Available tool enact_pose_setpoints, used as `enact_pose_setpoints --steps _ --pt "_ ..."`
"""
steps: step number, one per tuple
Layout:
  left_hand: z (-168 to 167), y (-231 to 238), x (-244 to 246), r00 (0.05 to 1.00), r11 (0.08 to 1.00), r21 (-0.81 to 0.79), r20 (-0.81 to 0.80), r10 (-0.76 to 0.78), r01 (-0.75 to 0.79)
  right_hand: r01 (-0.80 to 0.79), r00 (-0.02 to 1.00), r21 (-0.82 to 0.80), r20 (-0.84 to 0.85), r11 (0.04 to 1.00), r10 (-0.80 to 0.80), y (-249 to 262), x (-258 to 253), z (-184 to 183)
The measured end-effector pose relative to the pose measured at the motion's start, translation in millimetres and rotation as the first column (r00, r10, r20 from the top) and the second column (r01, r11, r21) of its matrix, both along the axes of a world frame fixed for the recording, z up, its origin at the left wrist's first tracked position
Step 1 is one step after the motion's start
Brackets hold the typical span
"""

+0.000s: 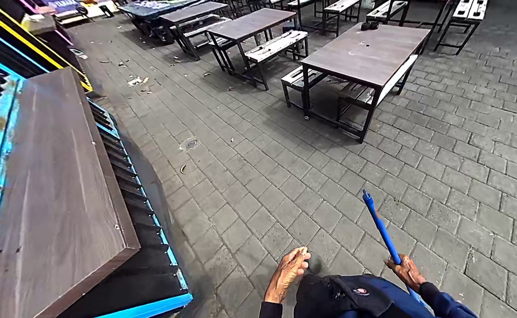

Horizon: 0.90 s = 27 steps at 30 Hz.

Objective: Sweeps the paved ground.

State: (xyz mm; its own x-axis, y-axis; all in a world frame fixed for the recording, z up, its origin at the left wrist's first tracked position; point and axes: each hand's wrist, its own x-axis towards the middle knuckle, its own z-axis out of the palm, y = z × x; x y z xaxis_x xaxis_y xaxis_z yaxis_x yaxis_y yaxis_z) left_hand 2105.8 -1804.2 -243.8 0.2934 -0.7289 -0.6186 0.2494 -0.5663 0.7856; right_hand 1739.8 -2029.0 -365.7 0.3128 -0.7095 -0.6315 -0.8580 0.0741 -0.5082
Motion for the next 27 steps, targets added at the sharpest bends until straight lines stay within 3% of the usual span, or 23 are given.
enact_pose_setpoints --steps 5,14,21,27 --pt "48 -58 119 0.99 0.99 -0.087 0.099 -0.1 0.108 0.078 0.991 -0.007 -0.107 0.997 -0.078 -9 67 38" --pt "68 -118 252 0.983 0.971 -0.161 0.07 -0.169 0.178 0.056 0.998 -0.023 -0.023 0.998 -0.057 -71 230 15" --pt "116 -176 384 0.964 0.967 -0.2 0.242 -0.105 0.156 -0.086 0.994 0.006 0.074 0.996 0.086 -186 422 -3" --pt "165 -228 476 0.928 0.958 -0.281 0.369 0.057 0.053 -0.323 0.923 -0.01 0.219 0.946 0.317 -282 623 37"
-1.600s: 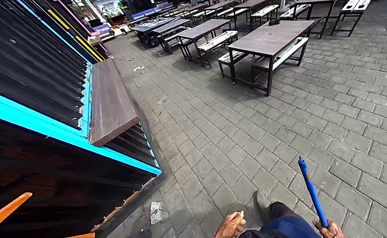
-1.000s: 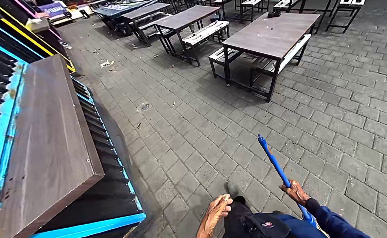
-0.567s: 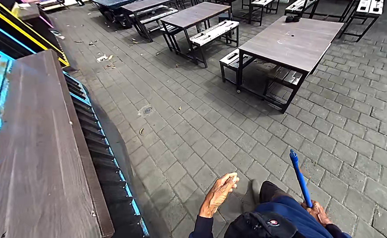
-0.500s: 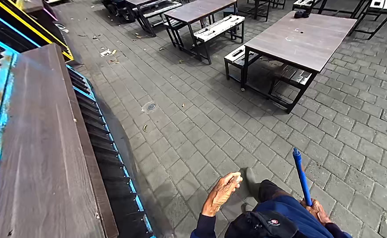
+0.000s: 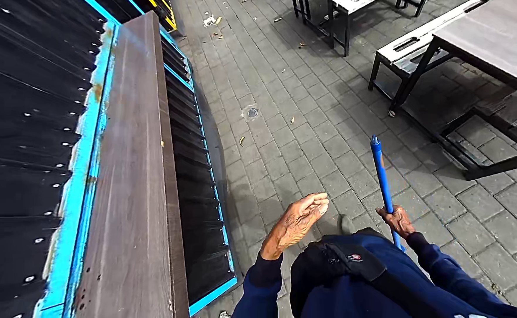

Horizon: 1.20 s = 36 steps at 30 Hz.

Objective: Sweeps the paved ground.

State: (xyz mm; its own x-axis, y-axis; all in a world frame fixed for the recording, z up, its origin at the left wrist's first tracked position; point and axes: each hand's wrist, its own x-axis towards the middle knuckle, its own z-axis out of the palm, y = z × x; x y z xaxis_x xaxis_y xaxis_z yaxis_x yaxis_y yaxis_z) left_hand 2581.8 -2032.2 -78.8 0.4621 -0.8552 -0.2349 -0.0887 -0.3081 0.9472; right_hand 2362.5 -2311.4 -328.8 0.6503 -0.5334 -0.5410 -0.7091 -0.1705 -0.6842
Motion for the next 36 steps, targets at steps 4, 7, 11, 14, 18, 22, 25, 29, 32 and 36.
enact_pose_setpoints --steps 4,7,11,14,18,22,25,29,32,36 --pt "0 -34 55 0.996 0.993 -0.075 -0.011 0.093 -0.094 -0.115 0.99 -0.052 0.081 0.992 0.119 -29 116 40" --pt "-10 -54 106 0.977 0.963 -0.17 -0.02 0.21 -0.211 -0.269 0.959 -0.105 0.067 0.957 0.277 -33 195 55" --pt "-21 -74 199 0.976 0.898 -0.384 -0.067 0.206 -0.216 -0.46 0.886 -0.126 0.0 0.879 0.464 -29 293 52" --pt "-20 -86 274 0.984 0.825 -0.538 -0.108 0.139 -0.175 -0.496 0.867 -0.143 -0.03 0.857 0.497 -29 356 49" --pt "1 -97 358 0.986 0.762 -0.631 -0.151 0.064 -0.146 -0.484 0.871 -0.182 -0.008 0.856 0.49 -38 435 71" --pt "13 -94 433 0.986 0.73 -0.672 -0.163 0.023 -0.128 -0.524 0.842 -0.197 0.027 0.829 0.539 -33 514 77" --pt "11 -89 478 0.983 0.712 -0.685 -0.181 0.035 -0.152 -0.581 0.803 -0.171 0.036 0.795 0.595 -30 571 79" --pt "14 -92 538 0.976 0.717 -0.664 -0.17 0.133 -0.213 -0.601 0.776 -0.167 0.112 0.782 0.621 -27 648 66" --pt "24 -100 591 0.965 0.734 -0.631 -0.101 0.243 -0.251 -0.62 0.742 -0.167 0.191 0.766 0.642 -22 730 67" --pt "51 -130 657 0.96 0.808 -0.584 0.176 0.219 -0.077 -0.607 0.651 -0.22 0.413 0.764 0.636 -19 865 59"
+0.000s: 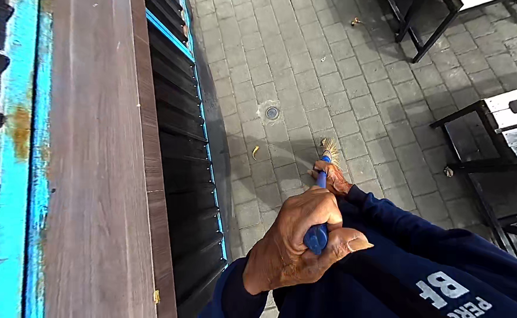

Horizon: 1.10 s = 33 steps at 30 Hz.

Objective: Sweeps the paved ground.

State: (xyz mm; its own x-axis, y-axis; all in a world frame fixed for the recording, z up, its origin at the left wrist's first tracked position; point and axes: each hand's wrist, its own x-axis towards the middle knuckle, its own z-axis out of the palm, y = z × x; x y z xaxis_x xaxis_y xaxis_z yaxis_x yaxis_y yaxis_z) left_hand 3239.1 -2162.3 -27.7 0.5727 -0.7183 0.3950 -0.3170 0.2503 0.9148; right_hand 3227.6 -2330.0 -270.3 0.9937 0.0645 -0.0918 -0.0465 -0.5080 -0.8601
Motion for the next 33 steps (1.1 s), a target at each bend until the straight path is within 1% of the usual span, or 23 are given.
enact_pose_setpoints --steps 3,5,8,10,11,13,15,16,18,19,21,22,24,26,28,31,33 --pt "6 -29 44 0.98 0.987 0.158 0.198 -0.023 -0.009 0.007 0.976 0.121 0.214 0.993 -0.033 -4 99 -21" --pt "11 -43 66 0.957 0.974 0.223 0.289 -0.035 -0.031 -0.039 0.952 0.224 0.305 0.974 -0.032 -2 147 -23" --pt "35 -50 99 0.927 0.97 0.232 0.374 -0.02 -0.073 -0.148 0.937 0.271 0.345 0.951 0.048 6 188 3" --pt "51 -45 122 0.936 0.981 0.182 0.353 0.004 -0.073 -0.228 0.941 0.291 0.31 0.929 0.134 20 197 22" --pt "57 -42 132 0.944 0.984 0.163 0.329 0.018 -0.076 -0.294 0.937 0.299 0.278 0.908 0.212 28 200 27" --pt "62 -36 151 0.961 0.985 0.156 0.275 0.032 -0.077 -0.478 0.877 0.334 0.229 0.812 0.422 44 204 35" --pt "56 -31 172 0.975 0.981 0.162 0.212 0.074 -0.11 -0.651 0.755 0.358 0.213 0.67 0.62 59 213 32" --pt "50 -29 185 0.975 0.973 0.179 0.193 0.112 -0.147 -0.704 0.697 0.378 0.2 0.602 0.689 67 221 25" --pt "32 -23 217 0.964 0.942 0.232 0.171 0.205 -0.241 -0.747 0.63 0.423 0.2 0.514 0.751 83 245 2" --pt "24 -17 235 0.954 0.924 0.252 0.166 0.25 -0.286 -0.748 0.624 0.435 0.204 0.501 0.755 90 261 -12" --pt "11 -6 268 0.938 0.909 0.241 0.158 0.31 -0.341 -0.75 0.622 0.401 0.156 0.526 0.767 91 303 -23" --pt "8 -2 284 0.936 0.914 0.215 0.154 0.316 -0.344 -0.748 0.633 0.339 0.108 0.57 0.767 85 329 -21" --pt "7 5 316 0.942 0.938 0.152 0.173 0.287 -0.313 -0.697 0.712 0.166 0.039 0.698 0.702 67 388 -8" --pt "1 8 341 0.941 0.958 0.084 0.225 0.251 -0.275 -0.592 0.803 0.017 0.098 0.806 0.588 44 438 2" --pt "-4 4 363 0.932 0.975 0.032 0.3 0.202 -0.221 -0.447 0.858 -0.114 0.226 0.887 0.461 17 477 14" --pt "8 -19 402 0.921 0.997 -0.046 0.382 0.08 -0.068 -0.241 0.884 -0.242 0.344 0.94 0.315 -39 511 50" --pt "17 -41 430 0.921 0.996 -0.059 0.386 -0.043 0.071 -0.131 0.905 -0.252 0.364 0.959 0.219 -76 514 61"
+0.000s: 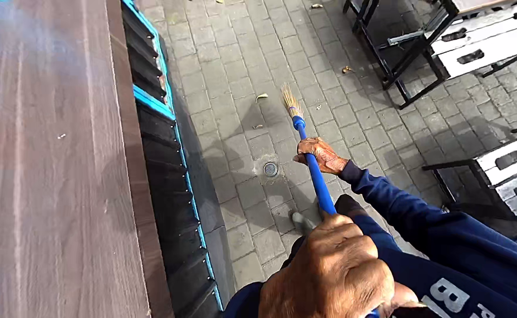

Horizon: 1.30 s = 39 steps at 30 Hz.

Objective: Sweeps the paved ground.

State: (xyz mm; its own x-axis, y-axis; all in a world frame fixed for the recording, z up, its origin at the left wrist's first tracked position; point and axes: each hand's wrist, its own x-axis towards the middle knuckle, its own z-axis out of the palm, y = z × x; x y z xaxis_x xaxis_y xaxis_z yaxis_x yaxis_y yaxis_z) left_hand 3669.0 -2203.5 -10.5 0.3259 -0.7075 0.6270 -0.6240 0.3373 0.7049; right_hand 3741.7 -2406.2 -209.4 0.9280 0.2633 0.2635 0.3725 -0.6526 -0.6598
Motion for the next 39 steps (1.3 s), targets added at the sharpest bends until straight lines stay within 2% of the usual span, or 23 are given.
enact_pose_setpoints --steps 3,5,11,16,19,21,23,26,30,34,36,39 --pt "-1 -46 39 0.976 0.976 0.012 -0.036 -0.215 0.216 0.184 0.976 0.033 -0.128 0.982 -0.179 -53 -18 -5" --pt "-5 -83 61 0.929 0.932 0.045 -0.115 -0.352 0.359 0.292 0.935 0.038 -0.221 0.956 -0.277 -90 -41 -16" --pt "-20 -229 116 0.656 0.683 0.101 -0.408 -0.635 0.724 0.565 0.731 -0.036 -0.442 0.824 -0.52 -193 -115 -36" --pt "-34 -341 135 0.475 0.512 0.021 -0.409 -0.78 0.859 0.767 0.515 -0.066 -0.53 0.638 -0.674 -249 -147 -38" --pt "-21 -381 159 0.426 0.44 0.062 -0.402 -0.811 0.896 0.827 0.448 -0.064 -0.525 0.559 -0.724 -276 -131 -32" --pt "-22 -400 176 0.411 0.423 0.066 -0.415 -0.812 0.904 0.853 0.414 -0.056 -0.532 0.519 -0.739 -289 -118 -29" --pt "-28 -415 197 0.417 0.437 0.056 -0.426 -0.803 0.898 0.865 0.399 -0.052 -0.534 0.499 -0.746 -303 -97 -34" --pt "-24 -430 244 0.466 0.476 0.086 -0.41 -0.784 0.875 0.858 0.44 0.017 -0.539 0.513 -0.718 -316 -29 -42" --pt "-9 -449 315 0.533 0.524 0.117 -0.305 -0.789 0.844 0.774 0.623 0.222 -0.434 0.593 -0.651 -325 104 -51" --pt "1 -476 355 0.596 0.564 0.224 -0.118 -0.794 0.795 0.573 0.818 0.427 -0.241 0.699 -0.523 -351 218 -49" --pt "5 -490 367 0.588 0.559 0.247 -0.055 -0.807 0.791 0.522 0.846 0.486 -0.187 0.701 -0.5 -360 254 -40" --pt "32 -511 393 0.537 0.496 0.26 -0.113 -0.836 0.828 0.531 0.834 0.475 -0.147 0.702 -0.531 -379 275 -16"
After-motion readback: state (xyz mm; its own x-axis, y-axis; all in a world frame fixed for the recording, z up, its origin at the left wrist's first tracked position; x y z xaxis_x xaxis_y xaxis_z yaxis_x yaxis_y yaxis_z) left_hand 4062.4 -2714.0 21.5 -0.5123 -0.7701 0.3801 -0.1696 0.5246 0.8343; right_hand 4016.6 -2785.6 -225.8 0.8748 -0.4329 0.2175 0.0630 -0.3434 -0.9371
